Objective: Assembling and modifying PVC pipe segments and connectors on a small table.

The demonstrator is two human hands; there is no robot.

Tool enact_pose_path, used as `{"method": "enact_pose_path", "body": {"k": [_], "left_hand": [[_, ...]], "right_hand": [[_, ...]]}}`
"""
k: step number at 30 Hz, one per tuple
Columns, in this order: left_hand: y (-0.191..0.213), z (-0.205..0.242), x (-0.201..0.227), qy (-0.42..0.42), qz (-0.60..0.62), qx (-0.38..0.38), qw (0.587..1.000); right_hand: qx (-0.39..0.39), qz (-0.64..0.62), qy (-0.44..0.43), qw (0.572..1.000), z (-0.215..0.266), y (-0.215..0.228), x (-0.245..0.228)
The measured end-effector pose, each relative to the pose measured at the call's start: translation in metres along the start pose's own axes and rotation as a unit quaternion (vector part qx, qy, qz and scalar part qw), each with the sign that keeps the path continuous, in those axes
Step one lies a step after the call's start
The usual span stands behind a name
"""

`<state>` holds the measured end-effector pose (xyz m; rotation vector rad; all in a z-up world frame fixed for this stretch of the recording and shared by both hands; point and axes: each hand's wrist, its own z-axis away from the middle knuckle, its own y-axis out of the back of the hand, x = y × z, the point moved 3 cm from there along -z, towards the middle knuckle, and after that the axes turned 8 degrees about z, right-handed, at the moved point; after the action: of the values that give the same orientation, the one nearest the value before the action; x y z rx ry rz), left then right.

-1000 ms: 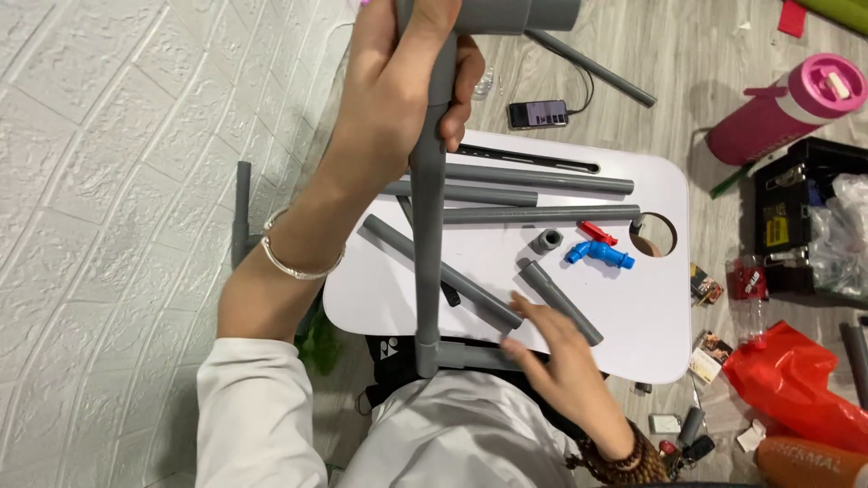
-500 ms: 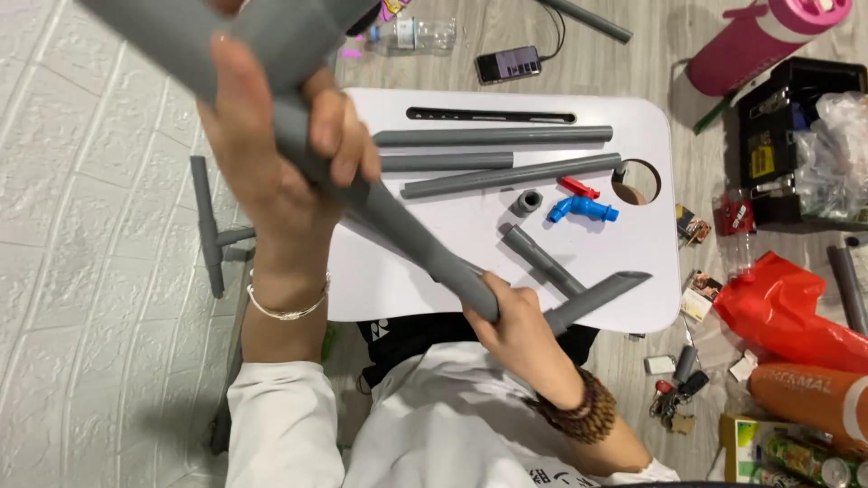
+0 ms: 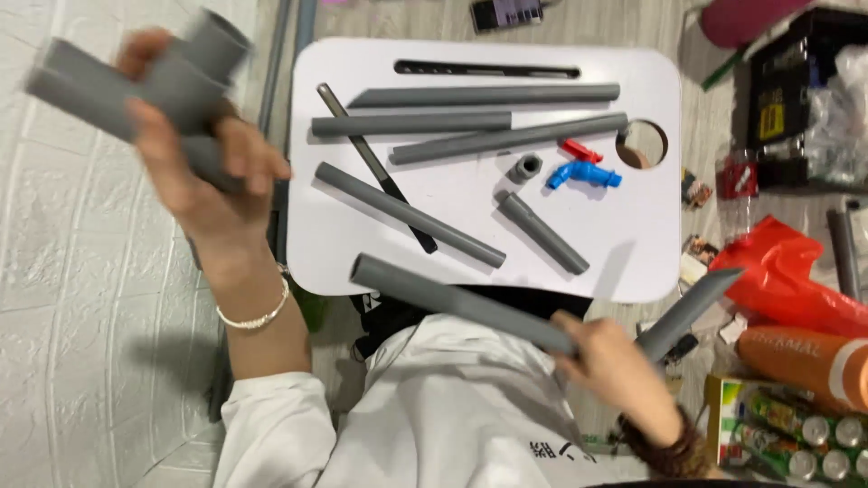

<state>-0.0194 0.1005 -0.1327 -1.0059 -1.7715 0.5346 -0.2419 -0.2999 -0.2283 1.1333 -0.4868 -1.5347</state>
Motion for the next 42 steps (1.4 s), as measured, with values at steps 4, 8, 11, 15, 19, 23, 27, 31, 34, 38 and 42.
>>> {"method": "enact_pose_path", "body": {"k": [4, 8, 11, 15, 19, 23, 27, 31, 34, 38, 42], "left_hand": [[0.017, 0.013, -0.038, 0.129, -0.129, 0.074, 0.980], [0.023, 0.016, -0.075, 0.178, -0.372, 0.008, 0.911], [0.004, 0.016, -0.101, 0.248, -0.513, -0.041, 0.820], [0.007, 0.017, -0.146, 0.227, -0.618, -0.095, 0.746], [0.009, 0.019, -0.167, 0.265, -0.621, -0.108, 0.730], [0.020, 0.026, -0.176, 0.230, -0.677, -0.131, 0.687], [-0.022, 0.032, -0.146, 0.067, -0.700, -0.100, 0.704], [-0.061, 0.077, -0.127, 0.130, -0.570, -0.087, 0.806], [-0.093, 0.106, -0.147, 0.283, -0.481, -0.236, 0.795], [-0.101, 0.122, -0.167, 0.466, -0.371, -0.209, 0.776], [-0.073, 0.166, -0.191, 0.480, -0.117, -0.135, 0.859]], "right_hand": [[0.049, 0.103, -0.084, 0.990, -0.005, 0.038, 0.022], [0.159, -0.003, -0.059, 0.985, -0.005, 0.079, 0.030], [0.309, -0.173, -0.027, 0.935, 0.008, 0.110, 0.038], [0.383, -0.445, 0.116, 0.801, 0.020, 0.142, 0.031], [0.378, -0.590, 0.223, 0.678, 0.016, 0.144, 0.036], [0.357, -0.640, 0.270, 0.625, -0.002, 0.127, 0.046], [0.407, -0.637, 0.268, 0.597, -0.014, 0.111, 0.036], [0.500, -0.579, 0.280, 0.579, -0.022, 0.089, 0.019], [0.417, -0.596, 0.394, 0.562, -0.040, 0.069, -0.014], [0.358, -0.680, 0.373, 0.520, -0.041, 0.051, -0.042], [0.318, -0.646, 0.454, 0.524, -0.040, 0.037, -0.031]]}}
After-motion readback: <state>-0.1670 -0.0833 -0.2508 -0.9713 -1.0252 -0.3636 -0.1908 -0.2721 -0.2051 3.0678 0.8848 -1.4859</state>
